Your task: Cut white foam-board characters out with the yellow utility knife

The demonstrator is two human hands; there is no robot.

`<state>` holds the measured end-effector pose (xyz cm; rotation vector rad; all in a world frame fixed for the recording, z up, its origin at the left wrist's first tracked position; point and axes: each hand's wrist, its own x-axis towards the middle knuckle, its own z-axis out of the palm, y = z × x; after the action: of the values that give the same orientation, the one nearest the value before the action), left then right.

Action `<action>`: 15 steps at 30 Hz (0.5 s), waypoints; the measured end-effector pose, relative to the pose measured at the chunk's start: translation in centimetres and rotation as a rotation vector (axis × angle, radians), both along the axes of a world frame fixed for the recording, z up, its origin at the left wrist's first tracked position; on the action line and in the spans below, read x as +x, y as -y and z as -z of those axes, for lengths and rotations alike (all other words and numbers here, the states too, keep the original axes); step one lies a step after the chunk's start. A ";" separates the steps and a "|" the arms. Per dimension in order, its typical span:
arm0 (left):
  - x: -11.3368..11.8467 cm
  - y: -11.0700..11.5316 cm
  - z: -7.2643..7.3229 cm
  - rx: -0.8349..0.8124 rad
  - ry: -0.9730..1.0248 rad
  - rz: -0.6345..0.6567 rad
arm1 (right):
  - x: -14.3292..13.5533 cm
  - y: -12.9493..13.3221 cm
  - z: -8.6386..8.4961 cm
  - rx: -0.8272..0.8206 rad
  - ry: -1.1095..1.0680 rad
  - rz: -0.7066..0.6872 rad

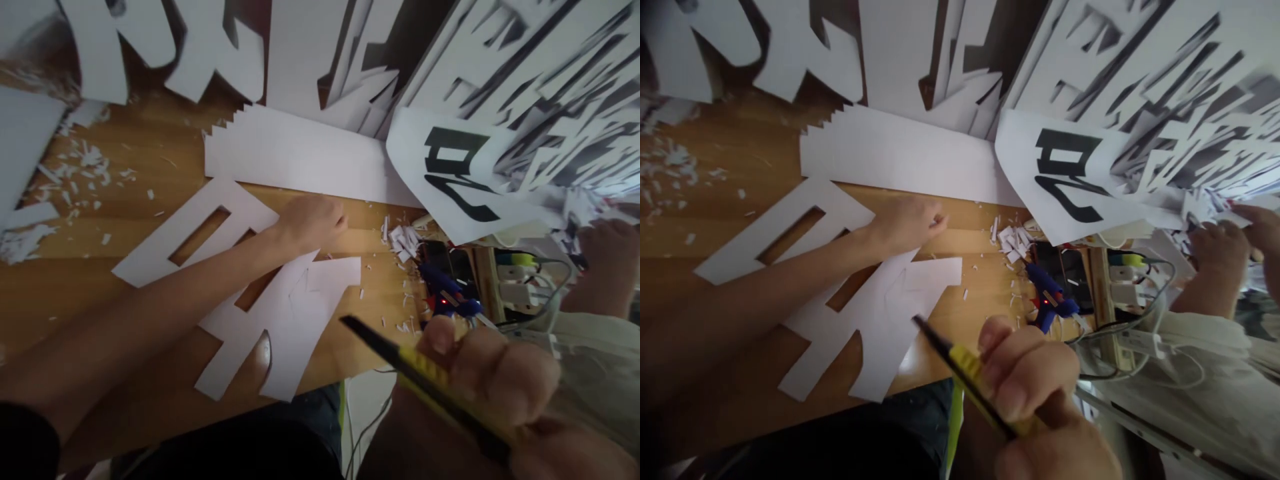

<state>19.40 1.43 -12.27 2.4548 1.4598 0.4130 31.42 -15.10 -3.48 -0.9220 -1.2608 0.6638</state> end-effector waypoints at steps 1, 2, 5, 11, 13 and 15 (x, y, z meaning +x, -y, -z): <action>0.1 0.1 -0.5 -0.001 -0.014 0.060 | 0.5 0.1 -0.2 0.019 -0.049 -0.117; 0.3 0.3 -1.1 0.001 -0.039 0.129 | 1.0 0.3 -0.2 0.032 -0.119 -0.226; 1.2 0.9 -2.7 -0.002 -0.143 0.327 | 1.4 1.3 0.3 -0.076 -0.447 -0.145; 3.0 2.3 -3.7 -0.009 -0.152 0.666 | 0.3 2.6 1.4 -0.233 -0.524 -0.123; 2.8 2.1 -2.9 0.032 -0.011 0.642 | -0.1 2.5 2.1 -0.194 -0.473 -0.182; 2.1 1.5 -1.7 0.124 0.125 0.546 | -0.7 2.3 3.1 -0.124 -0.395 -0.277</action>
<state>21.50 -0.11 -10.54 2.7258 0.6856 0.5327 30.67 -17.39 -6.55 -0.6765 -1.0064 1.0954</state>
